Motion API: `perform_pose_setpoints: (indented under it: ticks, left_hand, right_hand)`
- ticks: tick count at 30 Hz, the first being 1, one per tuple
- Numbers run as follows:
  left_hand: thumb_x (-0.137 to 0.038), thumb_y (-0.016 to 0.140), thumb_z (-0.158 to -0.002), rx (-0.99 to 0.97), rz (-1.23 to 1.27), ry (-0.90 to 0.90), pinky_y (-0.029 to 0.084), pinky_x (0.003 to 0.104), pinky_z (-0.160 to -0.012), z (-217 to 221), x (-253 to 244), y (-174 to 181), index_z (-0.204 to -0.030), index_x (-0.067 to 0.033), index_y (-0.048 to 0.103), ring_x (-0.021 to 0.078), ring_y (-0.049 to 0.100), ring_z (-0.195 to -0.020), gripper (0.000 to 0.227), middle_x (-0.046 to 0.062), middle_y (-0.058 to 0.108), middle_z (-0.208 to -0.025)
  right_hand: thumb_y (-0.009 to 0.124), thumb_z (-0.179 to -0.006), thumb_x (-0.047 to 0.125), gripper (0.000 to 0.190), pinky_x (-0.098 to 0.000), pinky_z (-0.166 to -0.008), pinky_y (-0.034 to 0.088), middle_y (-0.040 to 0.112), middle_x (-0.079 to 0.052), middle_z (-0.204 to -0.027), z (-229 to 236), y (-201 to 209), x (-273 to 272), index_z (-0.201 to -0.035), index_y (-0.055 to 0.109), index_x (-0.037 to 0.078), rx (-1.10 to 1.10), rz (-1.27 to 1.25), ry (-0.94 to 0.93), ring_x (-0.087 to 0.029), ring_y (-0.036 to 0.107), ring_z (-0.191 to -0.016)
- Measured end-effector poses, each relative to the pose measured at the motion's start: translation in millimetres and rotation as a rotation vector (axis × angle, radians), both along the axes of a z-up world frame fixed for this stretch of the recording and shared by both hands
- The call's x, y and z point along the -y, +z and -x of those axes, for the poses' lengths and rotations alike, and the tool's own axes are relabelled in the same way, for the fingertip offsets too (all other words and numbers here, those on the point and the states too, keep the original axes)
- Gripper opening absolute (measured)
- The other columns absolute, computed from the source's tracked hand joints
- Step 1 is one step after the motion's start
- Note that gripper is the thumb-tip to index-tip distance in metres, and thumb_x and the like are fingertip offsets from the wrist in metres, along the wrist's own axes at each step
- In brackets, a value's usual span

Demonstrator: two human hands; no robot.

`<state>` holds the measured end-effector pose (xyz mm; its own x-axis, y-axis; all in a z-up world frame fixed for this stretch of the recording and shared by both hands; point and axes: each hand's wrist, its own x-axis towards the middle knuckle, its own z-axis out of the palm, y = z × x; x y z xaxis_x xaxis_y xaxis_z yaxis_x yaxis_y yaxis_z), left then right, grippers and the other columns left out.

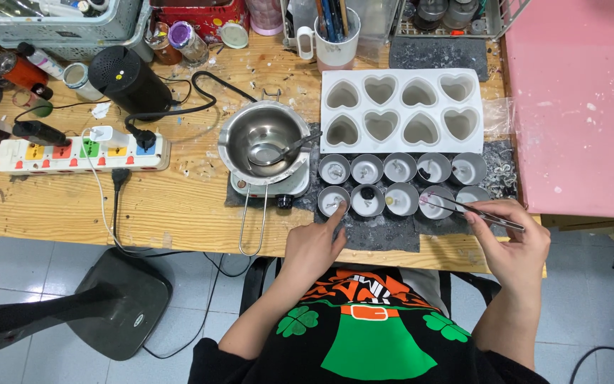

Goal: The person is preparing wicks and adding small decorative items or scent components into small candle molds.

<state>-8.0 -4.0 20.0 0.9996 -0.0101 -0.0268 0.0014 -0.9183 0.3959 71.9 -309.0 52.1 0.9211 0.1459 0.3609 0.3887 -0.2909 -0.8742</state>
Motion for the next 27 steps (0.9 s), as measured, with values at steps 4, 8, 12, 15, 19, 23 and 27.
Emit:
perform_pose_setpoints:
  ticks: [4,8,12,15,19,23,27]
  left_hand:
    - [-0.031,0.060,-0.096,0.014,-0.006,0.002,0.051,0.045,-0.048,0.3,-1.4,-3.7,-0.147,-0.0159,0.054,0.0335,0.064,-0.046,0.054,0.013,0.063,-0.052]
    - [-0.032,0.062,-0.095,0.059,0.022,0.035,0.051,0.044,-0.047,1.7,-4.2,-2.6,-0.147,-0.0180,0.055,0.0322,0.064,-0.047,0.054,0.011,0.063,-0.052]
    - [-0.029,0.064,-0.094,0.046,0.132,0.072,0.052,0.043,-0.049,4.0,-6.6,9.7,-0.146,-0.0189,0.056,0.0293,0.067,-0.050,0.054,0.007,0.069,-0.058]
    - [-0.023,0.068,-0.096,0.366,0.189,0.070,0.053,0.038,-0.053,6.9,-5.7,-6.6,-0.128,-0.0208,0.072,0.0242,0.070,-0.063,0.033,0.005,0.076,-0.088]
    - [-0.022,0.076,-0.092,0.386,0.300,0.129,0.053,0.035,-0.057,1.8,1.9,4.3,-0.105,-0.0202,0.079,0.0204,0.071,-0.071,0.013,-0.002,0.073,-0.091]
    - [-0.019,0.083,-0.086,0.511,0.336,0.122,0.052,0.033,-0.059,-6.4,11.5,4.0,-0.096,-0.0161,0.078,0.0183,0.070,-0.073,0.012,-0.003,0.070,-0.095]
    - [-0.017,0.083,-0.082,0.603,0.307,0.066,0.053,0.034,-0.067,-11.6,22.4,1.3,-0.093,-0.0159,0.078,0.0203,0.069,-0.086,0.012,-0.001,0.067,-0.093]
  right_hand:
    - [0.077,-0.094,-0.008,0.016,-0.0271,-0.088,0.057,0.072,-0.014,-0.105,0.2,-2.2,1.7,-0.109,0.070,-0.006,0.006,-0.011,0.006,-0.014,0.069,-0.096]
    - [0.076,-0.097,-0.008,0.015,-0.0262,-0.091,0.058,0.072,-0.014,-0.109,0.6,-6.2,10.4,-0.111,0.068,-0.006,0.032,-0.040,-0.006,-0.013,0.069,-0.100]
    - [0.076,-0.101,-0.007,0.013,-0.0248,-0.089,0.058,0.072,-0.012,-0.110,2.8,-3.6,19.8,-0.111,0.068,-0.007,0.011,-0.078,-0.109,-0.013,0.069,-0.101]
    - [0.077,-0.108,-0.008,0.011,-0.0246,-0.095,0.057,0.073,-0.014,-0.112,-0.2,-23.5,43.1,-0.116,0.068,-0.008,0.089,-0.063,-0.178,-0.014,0.070,-0.103]
    - [0.075,-0.109,-0.011,0.015,-0.0260,-0.105,0.058,0.073,-0.015,-0.118,-2.3,-41.9,74.5,-0.119,0.066,-0.008,0.144,-0.194,-0.249,-0.014,0.071,-0.112]
    - [0.075,-0.108,-0.009,0.017,-0.0251,-0.098,0.057,0.073,-0.015,-0.117,-1.9,-51.7,97.2,-0.121,0.065,-0.009,0.152,-0.178,-0.390,-0.014,0.071,-0.107]
    - [0.077,-0.108,-0.009,0.015,-0.0259,-0.095,0.058,0.072,-0.011,-0.119,-1.4,-61.8,109.7,-0.120,0.069,-0.007,0.173,-0.109,-0.420,-0.014,0.070,-0.110]
